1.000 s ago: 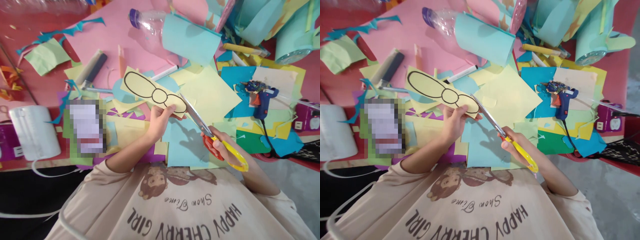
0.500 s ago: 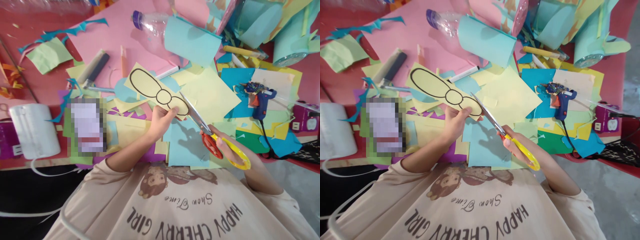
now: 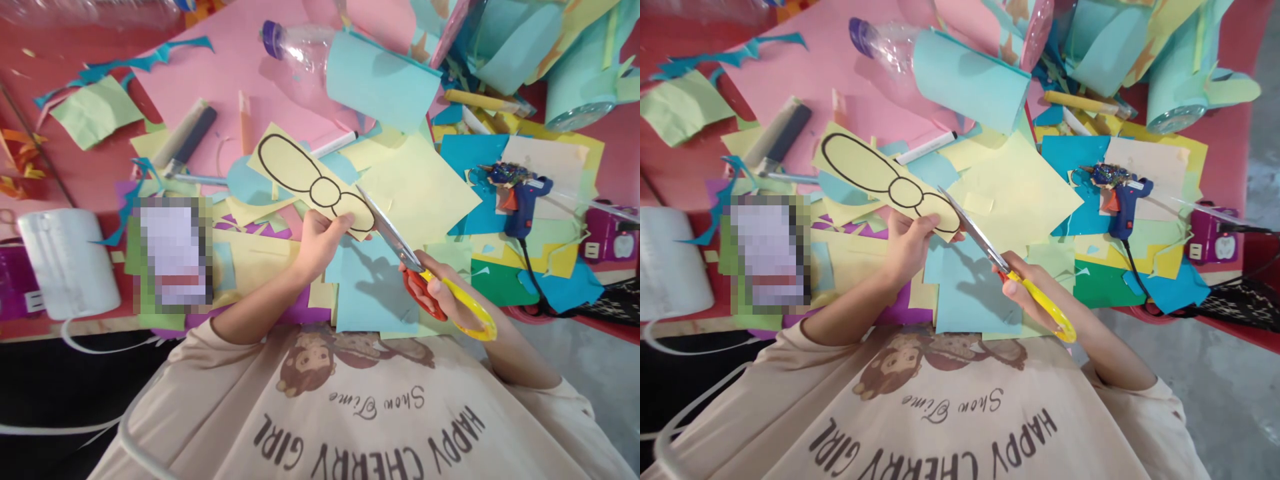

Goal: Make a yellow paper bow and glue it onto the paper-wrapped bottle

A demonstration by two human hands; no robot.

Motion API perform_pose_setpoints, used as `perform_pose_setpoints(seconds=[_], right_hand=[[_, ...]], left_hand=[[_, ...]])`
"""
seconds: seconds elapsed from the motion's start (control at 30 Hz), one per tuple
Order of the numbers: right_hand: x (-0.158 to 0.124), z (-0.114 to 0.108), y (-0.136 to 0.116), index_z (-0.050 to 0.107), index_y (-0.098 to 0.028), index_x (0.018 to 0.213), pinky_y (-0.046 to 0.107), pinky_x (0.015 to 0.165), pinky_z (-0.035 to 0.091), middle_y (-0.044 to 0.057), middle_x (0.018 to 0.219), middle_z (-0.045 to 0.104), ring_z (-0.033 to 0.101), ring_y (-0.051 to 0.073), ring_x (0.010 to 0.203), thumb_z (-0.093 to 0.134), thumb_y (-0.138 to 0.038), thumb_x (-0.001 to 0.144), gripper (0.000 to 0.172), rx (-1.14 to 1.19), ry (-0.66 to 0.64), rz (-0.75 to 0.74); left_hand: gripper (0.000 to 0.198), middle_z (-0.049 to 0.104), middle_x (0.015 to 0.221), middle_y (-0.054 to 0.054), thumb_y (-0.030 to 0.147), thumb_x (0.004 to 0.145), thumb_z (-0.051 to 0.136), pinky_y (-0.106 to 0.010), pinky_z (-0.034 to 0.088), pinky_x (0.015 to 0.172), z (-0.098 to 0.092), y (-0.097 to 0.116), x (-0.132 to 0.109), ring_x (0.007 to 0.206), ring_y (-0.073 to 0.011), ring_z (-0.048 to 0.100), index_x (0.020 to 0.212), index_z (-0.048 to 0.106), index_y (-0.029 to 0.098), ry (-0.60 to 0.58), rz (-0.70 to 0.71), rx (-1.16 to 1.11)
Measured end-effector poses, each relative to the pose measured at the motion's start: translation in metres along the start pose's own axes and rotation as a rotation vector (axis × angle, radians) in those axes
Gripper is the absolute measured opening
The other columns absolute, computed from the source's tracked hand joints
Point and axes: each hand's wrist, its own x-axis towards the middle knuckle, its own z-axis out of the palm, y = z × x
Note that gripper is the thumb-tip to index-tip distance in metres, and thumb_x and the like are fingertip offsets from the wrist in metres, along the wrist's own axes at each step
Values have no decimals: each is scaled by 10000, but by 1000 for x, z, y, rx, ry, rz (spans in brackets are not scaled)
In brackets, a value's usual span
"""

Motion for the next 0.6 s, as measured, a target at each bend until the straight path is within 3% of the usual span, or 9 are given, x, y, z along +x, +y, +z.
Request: perform_pose_setpoints(seconds=[0.13, 0.33, 0.6], right_hand=[[-1, -2, -1, 495, -223, 1023, 243, 406, 249, -67, 587, 359, 266, 82, 462, 414, -779, 833, 594, 19, -5, 2], [-1, -3, 1, 497, -217, 1016, 242, 418, 248, -61, 603, 367, 287, 87, 482, 413, -796, 819, 617, -12, 3, 11], [-4, -11, -4, 468, -213, 1043, 257, 441, 253, -46, 639, 395, 298, 95, 502, 377, -780, 845, 607, -99, -62, -5]], left_hand=[[283, 643, 516, -20, 308, 770, 578, -323, 591, 654, -1, 0, 0, 672, -207, 699, 510, 608, 201, -30, 17, -21], [269, 668, 538, -25, 318, 768, 570, -280, 539, 531, -2, -2, 1, 577, -177, 666, 537, 614, 188, -29, 12, -17], [313, 698, 582, -49, 378, 815, 561, -276, 568, 559, -2, -1, 4, 621, -194, 708, 583, 606, 173, -51, 1, -86]])
